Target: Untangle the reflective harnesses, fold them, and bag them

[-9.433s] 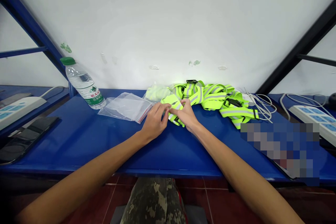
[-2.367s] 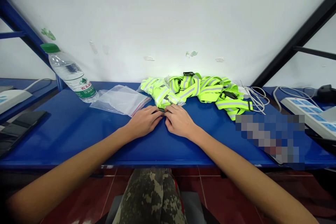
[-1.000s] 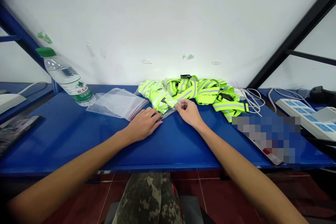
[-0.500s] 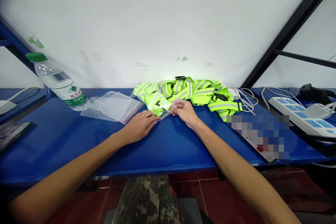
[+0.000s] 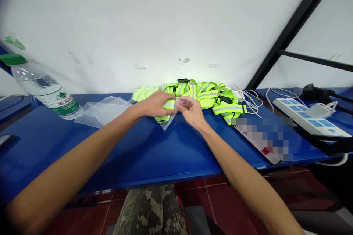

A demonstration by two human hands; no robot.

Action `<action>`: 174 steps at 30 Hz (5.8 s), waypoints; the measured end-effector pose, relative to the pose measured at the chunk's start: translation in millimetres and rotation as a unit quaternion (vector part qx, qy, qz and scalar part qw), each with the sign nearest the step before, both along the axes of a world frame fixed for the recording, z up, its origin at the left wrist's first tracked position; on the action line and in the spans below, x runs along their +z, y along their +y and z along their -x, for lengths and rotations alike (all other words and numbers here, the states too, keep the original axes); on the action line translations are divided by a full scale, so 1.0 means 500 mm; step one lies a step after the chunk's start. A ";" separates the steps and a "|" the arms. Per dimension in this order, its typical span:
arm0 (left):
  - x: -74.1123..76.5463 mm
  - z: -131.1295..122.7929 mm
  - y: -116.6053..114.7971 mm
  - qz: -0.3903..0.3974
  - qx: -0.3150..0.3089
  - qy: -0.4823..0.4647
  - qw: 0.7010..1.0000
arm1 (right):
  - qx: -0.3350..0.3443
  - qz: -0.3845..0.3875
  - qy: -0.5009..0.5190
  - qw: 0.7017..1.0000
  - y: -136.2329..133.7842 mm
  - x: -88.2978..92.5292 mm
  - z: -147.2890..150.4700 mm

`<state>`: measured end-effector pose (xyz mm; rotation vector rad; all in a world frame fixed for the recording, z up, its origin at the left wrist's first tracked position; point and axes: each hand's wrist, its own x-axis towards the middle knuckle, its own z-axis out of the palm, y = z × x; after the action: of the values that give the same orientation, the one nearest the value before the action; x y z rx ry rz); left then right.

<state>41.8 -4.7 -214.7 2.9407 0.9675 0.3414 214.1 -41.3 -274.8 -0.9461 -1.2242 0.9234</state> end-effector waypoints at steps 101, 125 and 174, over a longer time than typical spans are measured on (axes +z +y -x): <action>-0.021 -0.003 -0.074 0.056 0.147 -0.177 0.972 | 0.028 -0.014 -0.083 0.996 -0.030 -0.011 0.023; -0.028 -0.007 -0.069 0.029 0.110 -0.358 0.927 | 0.012 -0.023 -0.168 0.985 -0.027 -0.017 0.021; -0.032 0.002 -0.080 -0.060 0.141 -0.294 0.943 | 0.011 -0.028 -0.197 0.980 -0.032 -0.014 0.014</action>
<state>40.7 -44.6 -230.8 2.5104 1.2811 1.2355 207.1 -57.4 -281.7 -1.1049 -1.5898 0.7323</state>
